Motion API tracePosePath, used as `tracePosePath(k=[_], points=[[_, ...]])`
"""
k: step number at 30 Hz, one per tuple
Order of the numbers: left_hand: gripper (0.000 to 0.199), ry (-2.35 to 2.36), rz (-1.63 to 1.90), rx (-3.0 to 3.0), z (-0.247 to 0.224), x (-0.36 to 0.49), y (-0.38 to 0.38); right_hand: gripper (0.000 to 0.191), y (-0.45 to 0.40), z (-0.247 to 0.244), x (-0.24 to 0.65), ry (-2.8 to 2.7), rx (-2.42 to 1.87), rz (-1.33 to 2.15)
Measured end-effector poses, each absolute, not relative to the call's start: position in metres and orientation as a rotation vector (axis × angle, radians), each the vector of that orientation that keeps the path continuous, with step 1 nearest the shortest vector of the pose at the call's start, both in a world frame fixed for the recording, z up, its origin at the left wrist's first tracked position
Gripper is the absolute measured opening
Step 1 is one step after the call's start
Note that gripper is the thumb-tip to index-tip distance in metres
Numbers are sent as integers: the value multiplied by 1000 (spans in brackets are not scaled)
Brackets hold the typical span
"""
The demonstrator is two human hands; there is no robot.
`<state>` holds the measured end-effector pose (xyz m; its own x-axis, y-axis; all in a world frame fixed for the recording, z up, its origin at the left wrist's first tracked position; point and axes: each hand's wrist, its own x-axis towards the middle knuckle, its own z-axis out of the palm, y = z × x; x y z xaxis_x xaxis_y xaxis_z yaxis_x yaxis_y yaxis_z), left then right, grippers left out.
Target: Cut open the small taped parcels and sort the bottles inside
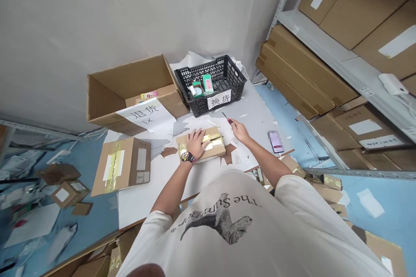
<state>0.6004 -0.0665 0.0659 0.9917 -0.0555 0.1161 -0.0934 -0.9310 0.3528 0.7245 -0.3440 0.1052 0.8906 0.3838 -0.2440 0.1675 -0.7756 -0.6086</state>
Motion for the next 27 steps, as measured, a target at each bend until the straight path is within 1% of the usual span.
tracePosePath(k=[3, 7, 10, 15, 18, 21, 27], points=[[55, -240, 110, 2689, 63, 585, -84, 64, -350, 91, 702, -158, -2298, 568], [70, -263, 72, 2675, 60, 575, -102, 62, -354, 91, 677, -135, -2167, 623], [74, -276, 75, 2693, 62, 575, -109, 55, -363, 103, 671, -245, -2170, 647], [83, -251, -5, 2769, 61, 576, -117, 41, -383, 122, 669, -349, -2295, 662], [78, -189, -27, 2783, 57, 576, -119, 39, -391, 127, 669, -402, -2329, 713], [74, -199, 51, 2734, 56, 573, -118, 37, -398, 131, 676, -484, -2341, 818], [72, -232, 133, 2736, 57, 563, -121, 36, -396, 137, 719, -786, -2401, 904]])
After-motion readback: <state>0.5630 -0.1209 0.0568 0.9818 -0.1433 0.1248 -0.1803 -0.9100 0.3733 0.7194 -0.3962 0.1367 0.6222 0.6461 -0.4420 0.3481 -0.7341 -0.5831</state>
